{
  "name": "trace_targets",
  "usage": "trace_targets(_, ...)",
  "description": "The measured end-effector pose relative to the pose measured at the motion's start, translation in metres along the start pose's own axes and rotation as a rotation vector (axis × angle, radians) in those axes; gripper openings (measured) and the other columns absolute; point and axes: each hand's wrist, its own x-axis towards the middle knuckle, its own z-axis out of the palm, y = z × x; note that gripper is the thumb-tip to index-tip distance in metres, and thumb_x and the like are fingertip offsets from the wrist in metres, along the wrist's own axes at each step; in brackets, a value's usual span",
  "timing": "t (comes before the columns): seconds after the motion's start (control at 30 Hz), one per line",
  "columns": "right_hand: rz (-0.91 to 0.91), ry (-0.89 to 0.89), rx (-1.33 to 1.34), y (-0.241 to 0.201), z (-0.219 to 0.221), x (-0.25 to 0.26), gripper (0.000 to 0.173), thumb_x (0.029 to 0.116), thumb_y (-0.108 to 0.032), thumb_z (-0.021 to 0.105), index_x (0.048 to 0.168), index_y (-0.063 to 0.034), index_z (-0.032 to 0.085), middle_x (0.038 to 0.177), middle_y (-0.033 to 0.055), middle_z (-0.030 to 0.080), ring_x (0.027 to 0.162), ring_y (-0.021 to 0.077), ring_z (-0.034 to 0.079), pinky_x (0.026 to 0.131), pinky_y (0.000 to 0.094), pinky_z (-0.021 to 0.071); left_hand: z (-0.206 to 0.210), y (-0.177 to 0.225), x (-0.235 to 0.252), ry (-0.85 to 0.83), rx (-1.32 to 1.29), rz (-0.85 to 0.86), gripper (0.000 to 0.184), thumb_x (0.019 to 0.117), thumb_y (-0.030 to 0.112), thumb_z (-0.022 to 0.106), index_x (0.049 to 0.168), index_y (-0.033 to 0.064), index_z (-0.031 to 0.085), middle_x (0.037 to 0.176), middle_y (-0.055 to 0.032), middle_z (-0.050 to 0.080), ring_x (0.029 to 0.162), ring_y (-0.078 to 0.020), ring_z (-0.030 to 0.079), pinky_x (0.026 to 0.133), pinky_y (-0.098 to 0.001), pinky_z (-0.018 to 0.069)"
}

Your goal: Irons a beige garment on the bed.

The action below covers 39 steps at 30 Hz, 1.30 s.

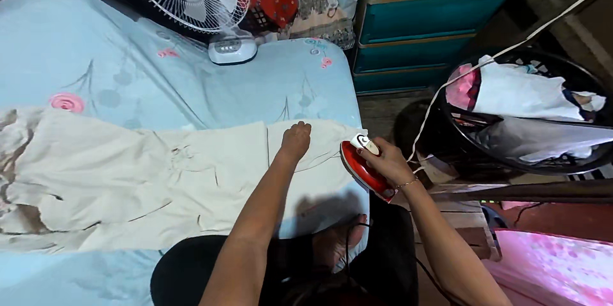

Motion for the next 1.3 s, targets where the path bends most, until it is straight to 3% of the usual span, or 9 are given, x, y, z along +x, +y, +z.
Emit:
trace_targets(0.3,0.043,-0.04,-0.135,-0.003,0.025,0.006,0.051,0.1018,-0.044,0.061,0.131,-0.0018,0.061,0.114,0.0224,0.069,0.109,0.0365,0.067,0.095,0.0575,0.0503,-0.032,-0.012,0.003,0.077,-0.02,-0.011,0.028,0.1063,0.015,0.052,0.123,-0.0032,0.066,0.121,-0.0244,0.066,0.114,-0.042,0.066,0.094,-0.0591,0.0529)
trace_targets(0.67,0.112,0.078,-0.141,-0.046,0.052,0.052,0.053,0.1029,-0.045,0.061,0.13,0.0004,0.059,0.113,0.0253,0.069,0.111,0.0404,0.066,0.097,0.0577,0.05,-0.025,-0.012,0.016,0.294,0.034,-0.048,0.025,0.1035,0.009,0.053,0.121,-0.0059,0.064,0.12,-0.0269,0.066,0.113,-0.0445,0.065,0.09,-0.06,0.0512)
trace_targets(0.77,0.16,0.116,-0.11,-0.049,0.058,0.074,0.053,0.1042,-0.046,0.058,0.132,-0.0007,0.056,0.113,0.0257,0.068,0.11,0.0411,0.066,0.094,0.0593,0.0507,-0.016,-0.008,-0.001,0.311,-0.044,-0.016,0.03,0.1062,0.014,0.052,0.127,-0.0046,0.063,0.124,-0.0276,0.065,0.117,-0.0455,0.063,0.095,-0.0615,0.0503)
trace_targets(0.83,0.153,0.087,-0.122,-0.049,0.058,0.072,0.055,0.1047,-0.046,0.057,0.134,0.0005,0.053,0.114,0.0264,0.067,0.11,0.0413,0.066,0.094,0.0591,0.0509,-0.002,-0.001,-0.025,0.269,-0.077,0.048,0.033,0.1071,0.019,0.051,0.128,-0.0031,0.065,0.126,-0.0267,0.066,0.118,-0.0445,0.064,0.097,-0.0612,0.0504)
trace_targets(0.9,0.155,0.041,-0.167,-0.047,0.055,0.06,0.058,0.1052,-0.046,0.055,0.137,0.0015,0.052,0.118,0.0262,0.067,0.114,0.0398,0.066,0.098,0.0565,0.0502,0.014,0.007,-0.055,0.085,-0.086,0.111,0.038,0.1089,0.023,0.046,0.133,-0.0013,0.063,0.133,-0.0253,0.064,0.126,-0.0423,0.06,0.106,-0.0586,0.0467)
trace_targets(0.97,0.173,0.02,-0.198,-0.048,0.054,0.046,0.06,0.1058,-0.047,0.053,0.14,0.0021,0.051,0.124,0.0257,0.066,0.119,0.0383,0.064,0.102,0.0546,0.0485,0.035,0.013,-0.089,-0.092,-0.127,0.18,0.039,0.1082,0.022,0.05,0.135,-0.003,0.062,0.137,-0.0272,0.061,0.131,-0.0447,0.056,0.108,-0.0599,0.0437)
trace_targets(1.03,0.192,0.063,-0.188,-0.049,0.057,0.043,0.059,0.106,-0.046,0.054,0.139,0.0035,0.051,0.123,0.0264,0.066,0.119,0.0385,0.064,0.102,0.0542,0.0485,0.063,0.018,-0.118,-0.094,-0.173,0.238,0.035,0.1034,0.02,0.059,0.128,-0.0042,0.066,0.133,-0.0276,0.062,0.126,-0.0457,0.058,0.103,-0.0604,0.0464)
trace_targets(1.2,0.198,0.221,-0.057,-0.053,0.07,0.079,0.059,0.1055,-0.046,0.055,0.135,0.0052,0.052,0.118,0.0312,0.065,0.111,0.046,0.065,0.093,0.0615,0.051,0.11,0.022,-0.15,0.289,-0.15,0.317,0.016,0.0912,0.01,0.072,0.101,-0.0026,0.073,0.107,-0.023,0.071,0.101,-0.0415,0.07,0.081,-0.0561,0.057)
trace_targets(1.3,0.187,0.222,-0.063,-0.053,0.069,0.083,0.061,0.105,-0.049,0.054,0.136,0.0031,0.051,0.115,0.0308,0.066,0.109,0.0469,0.065,0.089,0.0631,0.0513,0.115,0.019,-0.149,0.361,-0.114,0.376,0.009,0.0911,0.002,0.066,0.095,-0.0032,0.073,0.097,-0.0215,0.071,0.092,-0.0396,0.072,0.075,-0.0527,0.0585)
